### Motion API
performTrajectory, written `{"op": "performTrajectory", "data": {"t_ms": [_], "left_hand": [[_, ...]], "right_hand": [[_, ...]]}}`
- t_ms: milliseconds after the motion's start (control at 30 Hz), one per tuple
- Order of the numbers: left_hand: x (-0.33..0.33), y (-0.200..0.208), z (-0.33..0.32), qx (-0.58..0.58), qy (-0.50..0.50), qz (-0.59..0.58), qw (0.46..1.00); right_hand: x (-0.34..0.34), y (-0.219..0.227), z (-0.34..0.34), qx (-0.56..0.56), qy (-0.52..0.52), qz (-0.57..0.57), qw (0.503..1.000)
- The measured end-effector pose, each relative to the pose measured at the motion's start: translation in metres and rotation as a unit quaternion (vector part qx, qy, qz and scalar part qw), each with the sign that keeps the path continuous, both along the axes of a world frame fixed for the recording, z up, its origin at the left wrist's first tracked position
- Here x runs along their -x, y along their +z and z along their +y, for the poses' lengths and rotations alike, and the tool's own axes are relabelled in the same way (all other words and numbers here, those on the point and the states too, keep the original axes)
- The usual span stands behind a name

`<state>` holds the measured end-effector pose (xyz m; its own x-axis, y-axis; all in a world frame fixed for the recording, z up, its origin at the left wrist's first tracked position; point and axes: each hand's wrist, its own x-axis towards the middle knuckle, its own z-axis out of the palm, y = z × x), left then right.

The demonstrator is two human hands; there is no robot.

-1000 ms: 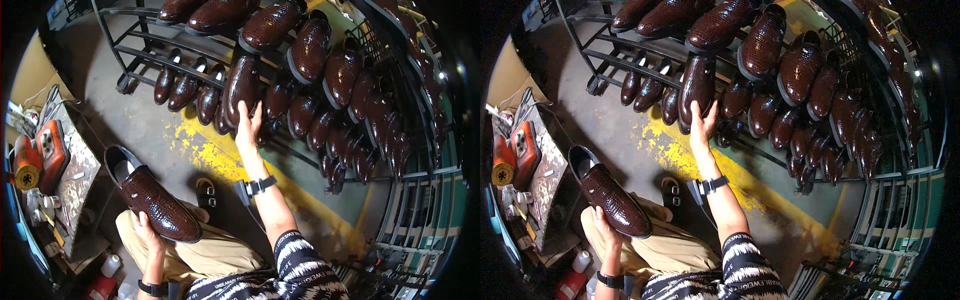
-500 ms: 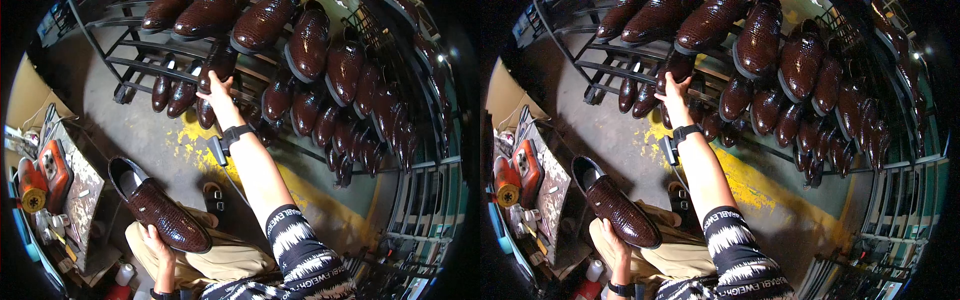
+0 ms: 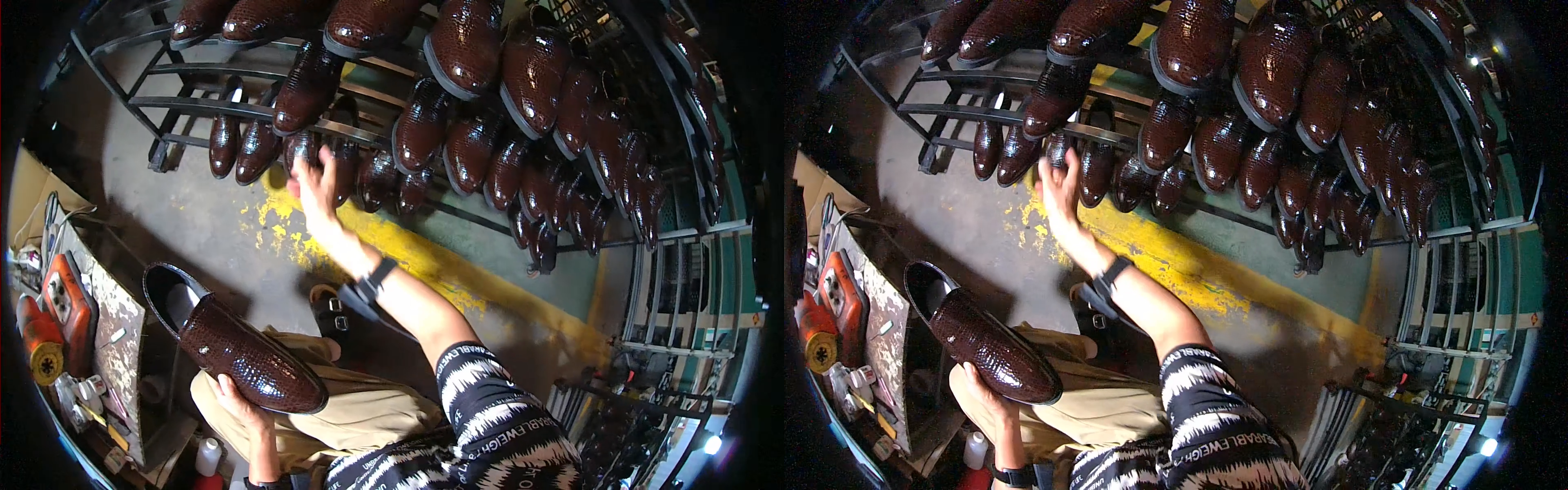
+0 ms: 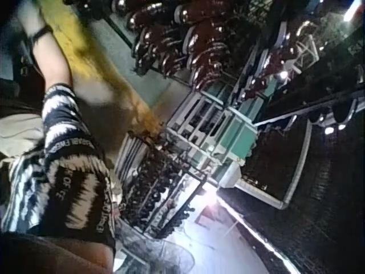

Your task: Checking the quality and finish of manufactured leather shoes on a rack.

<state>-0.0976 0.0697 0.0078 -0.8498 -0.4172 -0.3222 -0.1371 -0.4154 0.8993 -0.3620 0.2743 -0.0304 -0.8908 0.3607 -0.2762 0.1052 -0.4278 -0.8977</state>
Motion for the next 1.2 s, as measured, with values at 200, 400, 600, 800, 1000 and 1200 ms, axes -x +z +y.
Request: {"op": "performTrajectory", "data": {"t_ms": [200, 400, 600, 800, 1000, 1200], "left_hand": [[-0.002, -0.002, -0.003, -0.034, 0.036, -0.031, 0.998], [0.004, 0.011, 0.011, 0.061, 0.024, -0.002, 0.998], [0.006, 0.025, 0.025, 0.228, -0.01, 0.028, 0.973], [0.002, 0.018, 0.023, 0.172, 0.0, 0.024, 0.985], [0.003, 0.021, 0.027, 0.167, 0.007, 0.02, 0.986], [-0.002, 0.018, 0.025, 0.22, 0.006, -0.006, 0.975]], "right_hand": [[-0.143, 0.036, -0.011, 0.129, 0.413, -0.141, 0.891], [-0.208, 0.09, 0.001, 0.216, 0.458, -0.14, 0.851], [-0.213, 0.101, -0.003, 0.295, 0.437, -0.182, 0.83], [-0.224, 0.091, -0.012, 0.259, 0.422, -0.13, 0.859], [-0.227, 0.104, -0.005, 0.3, 0.432, -0.144, 0.838], [-0.226, 0.108, -0.008, 0.298, 0.43, -0.145, 0.84]]}}
